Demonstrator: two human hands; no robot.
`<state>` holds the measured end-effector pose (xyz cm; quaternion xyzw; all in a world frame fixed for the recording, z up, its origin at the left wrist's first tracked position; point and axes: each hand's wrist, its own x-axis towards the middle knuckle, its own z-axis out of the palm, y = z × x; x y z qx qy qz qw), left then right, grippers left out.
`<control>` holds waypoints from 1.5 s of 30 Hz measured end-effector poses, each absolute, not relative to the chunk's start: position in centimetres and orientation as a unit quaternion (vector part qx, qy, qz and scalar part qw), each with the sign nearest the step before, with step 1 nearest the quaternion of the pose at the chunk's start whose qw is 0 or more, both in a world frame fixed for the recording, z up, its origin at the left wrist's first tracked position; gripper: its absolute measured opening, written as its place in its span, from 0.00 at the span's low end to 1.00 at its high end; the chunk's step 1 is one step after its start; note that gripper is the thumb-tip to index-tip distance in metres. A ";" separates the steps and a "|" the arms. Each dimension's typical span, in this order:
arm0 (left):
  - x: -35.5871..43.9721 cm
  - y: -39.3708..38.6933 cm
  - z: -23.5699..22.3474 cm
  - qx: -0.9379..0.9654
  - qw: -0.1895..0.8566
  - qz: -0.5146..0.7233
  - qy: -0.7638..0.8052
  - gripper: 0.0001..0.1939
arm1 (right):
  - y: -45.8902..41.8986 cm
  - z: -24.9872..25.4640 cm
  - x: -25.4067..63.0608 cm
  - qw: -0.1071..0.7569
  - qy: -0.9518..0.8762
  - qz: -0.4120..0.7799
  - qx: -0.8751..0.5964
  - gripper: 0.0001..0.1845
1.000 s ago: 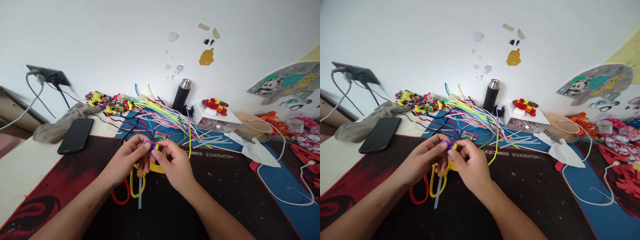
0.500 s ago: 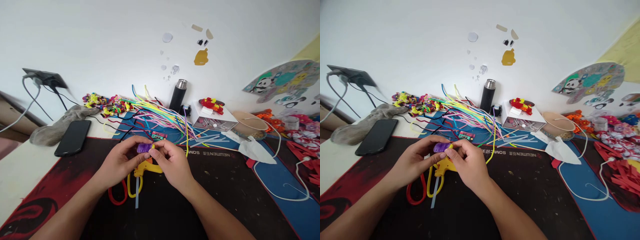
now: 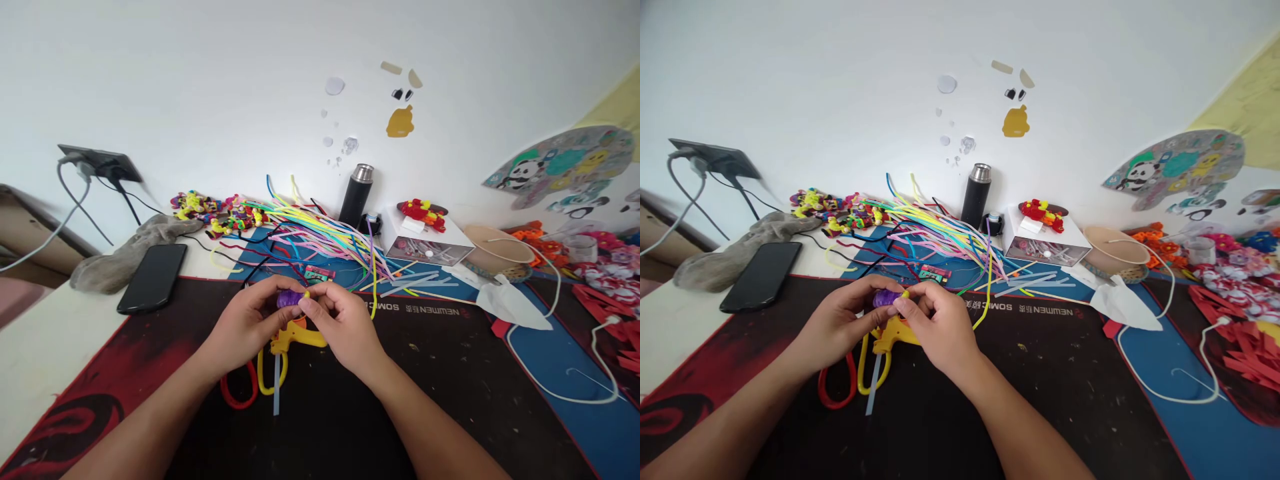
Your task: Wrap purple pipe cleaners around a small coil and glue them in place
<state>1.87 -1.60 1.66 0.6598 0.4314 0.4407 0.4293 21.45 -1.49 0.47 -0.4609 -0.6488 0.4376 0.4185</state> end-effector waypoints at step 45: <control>1.3 -1.0 -1.5 0.724 0.268 0.412 0.484 0.16 | -0.3 -1.7 21.5 0.426 -0.629 0.473 -0.447 0.14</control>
